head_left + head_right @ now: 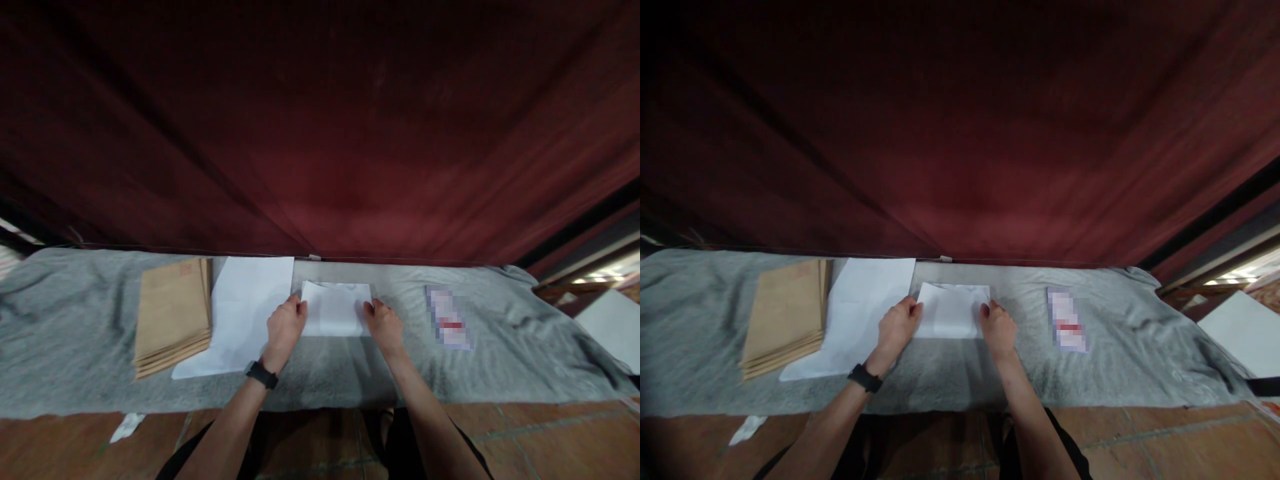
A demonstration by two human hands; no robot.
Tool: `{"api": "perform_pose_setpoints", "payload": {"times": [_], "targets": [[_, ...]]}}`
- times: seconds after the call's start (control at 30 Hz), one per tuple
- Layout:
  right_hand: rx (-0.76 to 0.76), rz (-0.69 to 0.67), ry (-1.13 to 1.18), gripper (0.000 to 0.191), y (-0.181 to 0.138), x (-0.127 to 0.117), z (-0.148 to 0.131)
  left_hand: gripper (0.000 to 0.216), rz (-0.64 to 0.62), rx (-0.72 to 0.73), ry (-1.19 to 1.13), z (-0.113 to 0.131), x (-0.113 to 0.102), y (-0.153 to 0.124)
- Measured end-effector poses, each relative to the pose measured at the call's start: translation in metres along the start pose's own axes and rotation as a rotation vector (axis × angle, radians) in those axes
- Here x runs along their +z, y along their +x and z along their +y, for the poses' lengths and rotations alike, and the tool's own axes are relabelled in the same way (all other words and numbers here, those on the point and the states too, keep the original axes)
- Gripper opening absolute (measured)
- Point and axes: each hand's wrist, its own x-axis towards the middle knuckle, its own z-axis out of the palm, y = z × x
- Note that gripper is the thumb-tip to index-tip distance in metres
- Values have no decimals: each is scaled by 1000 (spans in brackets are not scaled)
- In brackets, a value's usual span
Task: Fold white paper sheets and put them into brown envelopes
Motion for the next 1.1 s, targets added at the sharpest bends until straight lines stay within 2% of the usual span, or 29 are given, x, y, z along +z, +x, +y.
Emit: {"api": "perform_pose_setpoints", "payload": {"times": [0.5,0.67,0.77,0.83,0.9,1.0,1.1], "targets": [[-13,158,-65,36,9,21,-5,36,104,44,127,10,16,4],[-3,167,-54,35,8,19,-7,37,120,77,118,9,25,6],[-6,235,-58,36,6,14,-10,37,134,109,118,8,28,7],[-66,298,-39,41,4,12,-14,37,140,123,119,7,30,8],[-202,328,20,47,1,14,-20,36,143,133,121,7,30,7],[-424,280,83,50,-6,27,-29,37,129,146,125,8,29,7],[-472,223,38,51,-14,43,-32,39,103,147,122,8,28,7]]}}
